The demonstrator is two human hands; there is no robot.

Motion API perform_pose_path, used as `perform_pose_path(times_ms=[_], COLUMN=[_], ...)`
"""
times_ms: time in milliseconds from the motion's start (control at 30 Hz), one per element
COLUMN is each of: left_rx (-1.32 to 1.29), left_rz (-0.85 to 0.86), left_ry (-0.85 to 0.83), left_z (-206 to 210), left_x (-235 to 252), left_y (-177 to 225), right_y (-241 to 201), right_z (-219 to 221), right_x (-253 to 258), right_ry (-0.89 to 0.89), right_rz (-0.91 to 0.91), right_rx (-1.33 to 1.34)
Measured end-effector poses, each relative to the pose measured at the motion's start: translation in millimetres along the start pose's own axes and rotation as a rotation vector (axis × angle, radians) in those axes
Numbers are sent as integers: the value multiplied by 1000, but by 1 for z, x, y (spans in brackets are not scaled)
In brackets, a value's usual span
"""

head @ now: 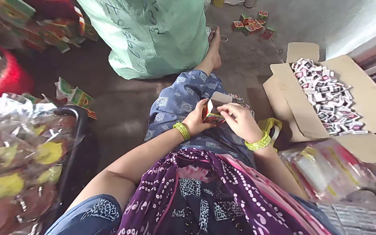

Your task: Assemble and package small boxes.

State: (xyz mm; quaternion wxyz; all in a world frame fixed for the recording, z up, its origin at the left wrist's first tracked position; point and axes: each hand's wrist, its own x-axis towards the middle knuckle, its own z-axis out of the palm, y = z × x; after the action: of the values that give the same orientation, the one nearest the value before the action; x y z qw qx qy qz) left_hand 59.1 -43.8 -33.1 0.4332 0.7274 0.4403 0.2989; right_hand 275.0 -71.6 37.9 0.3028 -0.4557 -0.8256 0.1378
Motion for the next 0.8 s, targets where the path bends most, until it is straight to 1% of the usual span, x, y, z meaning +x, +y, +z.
perform_pose_path(times_ms=[67,100,133,200,267,333,400,467,567,667,733,800], left_rx=[-81,-104,-119,-133,-111,-79,-77,-107,-139,-177,-203,-225], left_rz=[41,78,118,202,286,371,425,444,405,379,368,334], left_ry=[76,107,127,124,70,19,-4,-22,-70,-88,-85,-91], left_z=[-1,0,1,1,0,1,2,4,7,7,7,6], left_x=[-2,-3,-3,-4,-3,-3,-5,-5,-2,1,1,0], left_y=[1,1,-1,-3,-5,-5,-7,-11,-14,-14,-15,-14], right_y=[6,10,13,16,15,15,17,18,25,31,32,33], right_z=[-1,-1,0,1,5,11,15,19,24,27,27,24], right_x=[0,-1,-2,-3,-4,-4,-5,-4,-6,-7,-8,-10], right_ry=[208,282,321,320,265,183,114,45,-32,18,73,101], right_rz=[107,205,310,489,596,672,705,708,641,485,362,231], right_rx=[205,313,433,700,911,1003,1055,1031,883,786,633,554])
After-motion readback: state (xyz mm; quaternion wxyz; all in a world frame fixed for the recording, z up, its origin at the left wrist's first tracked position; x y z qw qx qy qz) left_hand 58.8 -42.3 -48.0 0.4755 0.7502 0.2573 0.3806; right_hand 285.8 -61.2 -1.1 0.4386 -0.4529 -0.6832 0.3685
